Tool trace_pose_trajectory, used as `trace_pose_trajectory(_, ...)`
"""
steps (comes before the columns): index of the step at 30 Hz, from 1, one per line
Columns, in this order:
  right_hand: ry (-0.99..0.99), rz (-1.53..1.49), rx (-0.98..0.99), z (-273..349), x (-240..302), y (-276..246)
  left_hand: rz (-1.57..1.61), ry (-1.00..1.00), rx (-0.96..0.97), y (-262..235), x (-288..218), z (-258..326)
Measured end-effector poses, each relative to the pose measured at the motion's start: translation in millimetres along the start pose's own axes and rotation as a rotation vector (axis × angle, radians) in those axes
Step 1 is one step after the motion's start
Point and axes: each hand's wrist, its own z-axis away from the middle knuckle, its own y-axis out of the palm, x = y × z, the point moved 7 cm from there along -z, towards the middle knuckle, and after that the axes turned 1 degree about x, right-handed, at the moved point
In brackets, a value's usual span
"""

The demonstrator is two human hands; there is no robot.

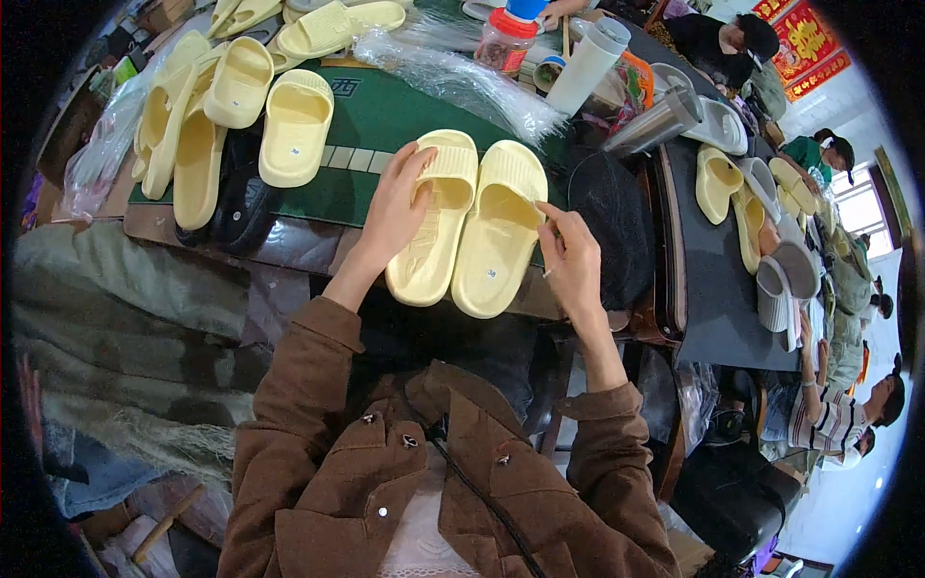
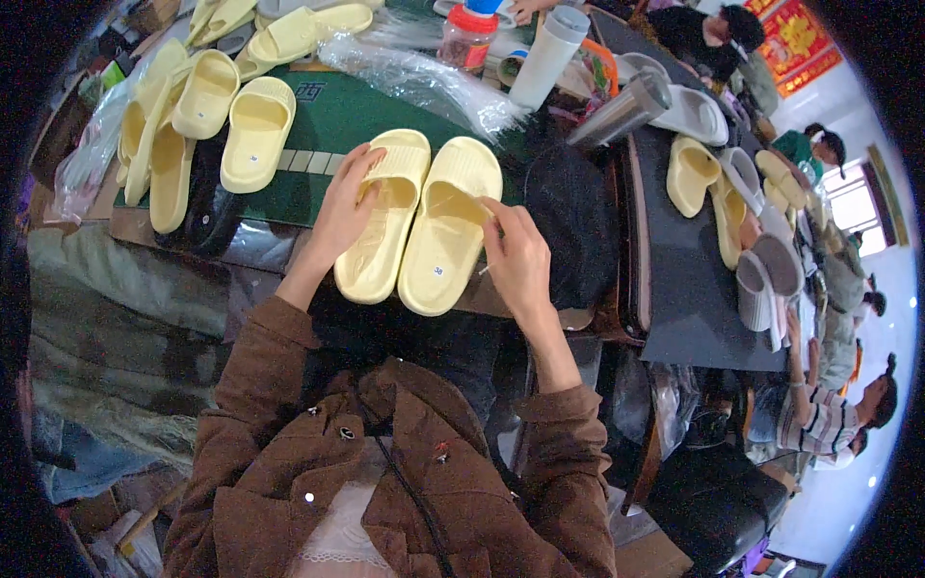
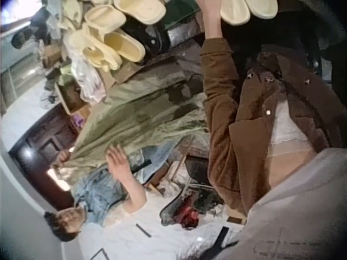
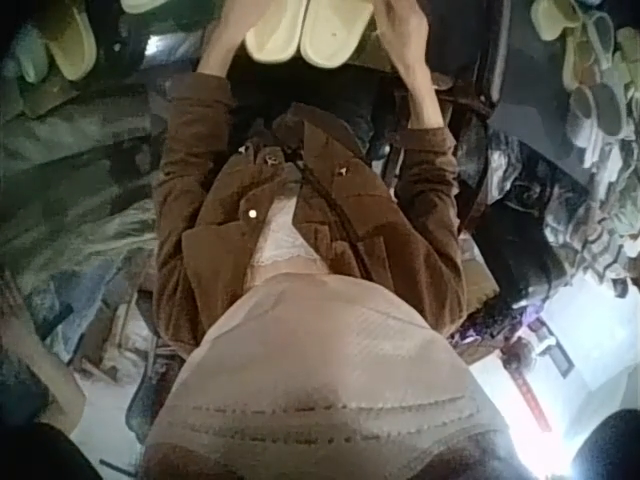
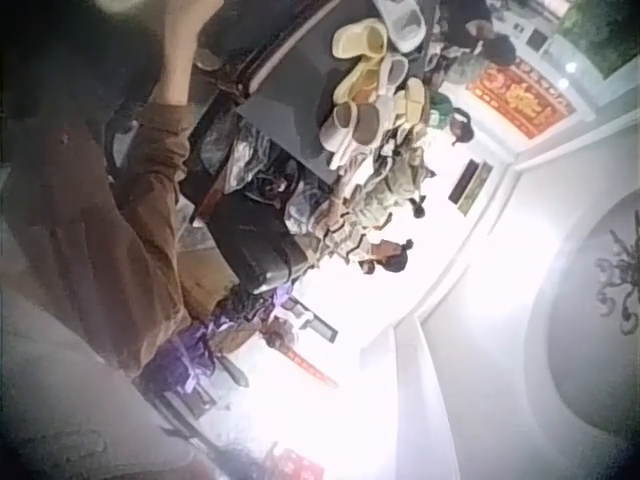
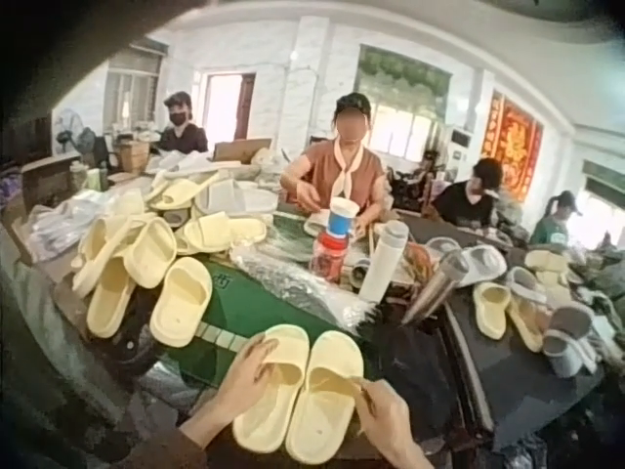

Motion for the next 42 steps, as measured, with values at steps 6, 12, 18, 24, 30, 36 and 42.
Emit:
trace_pose_trajectory(6,-0.224,-0.287,-0.035,-12.2,53.0,-1.7,-0.034,0.02,-0.038,3.1,-10.0,9.9)
trace_pose_trajectory(12,-0.355,-0.284,-0.033,-19.3,62.7,16.8,-0.002,0.057,-0.034,-3.0,-16.0,12.2)
trace_pose_trajectory(18,-0.093,-0.534,-0.067,-15.6,15.4,42.7,0.073,-0.069,-0.025,-4.2,-11.3,10.9)
trace_pose_trajectory(24,-0.071,-0.428,-0.042,-11.6,11.0,53.6,0.081,-0.077,-0.034,-8.2,-11.8,10.7)
trace_pose_trajectory(30,-0.052,-0.449,-0.083,-6.9,8.1,50.6,0.139,-0.078,-0.061,-8.4,-9.1,12.4)
trace_pose_trajectory(36,0.01,-0.53,-0.077,-6.0,0.7,54.6,0.288,-0.115,-0.083,-8.6,-9.5,12.5)
trace_pose_trajectory(42,0.052,-0.575,-0.091,-3.3,0.4,50.6,0.244,-0.106,-0.104,-11.6,-8.6,12.6)
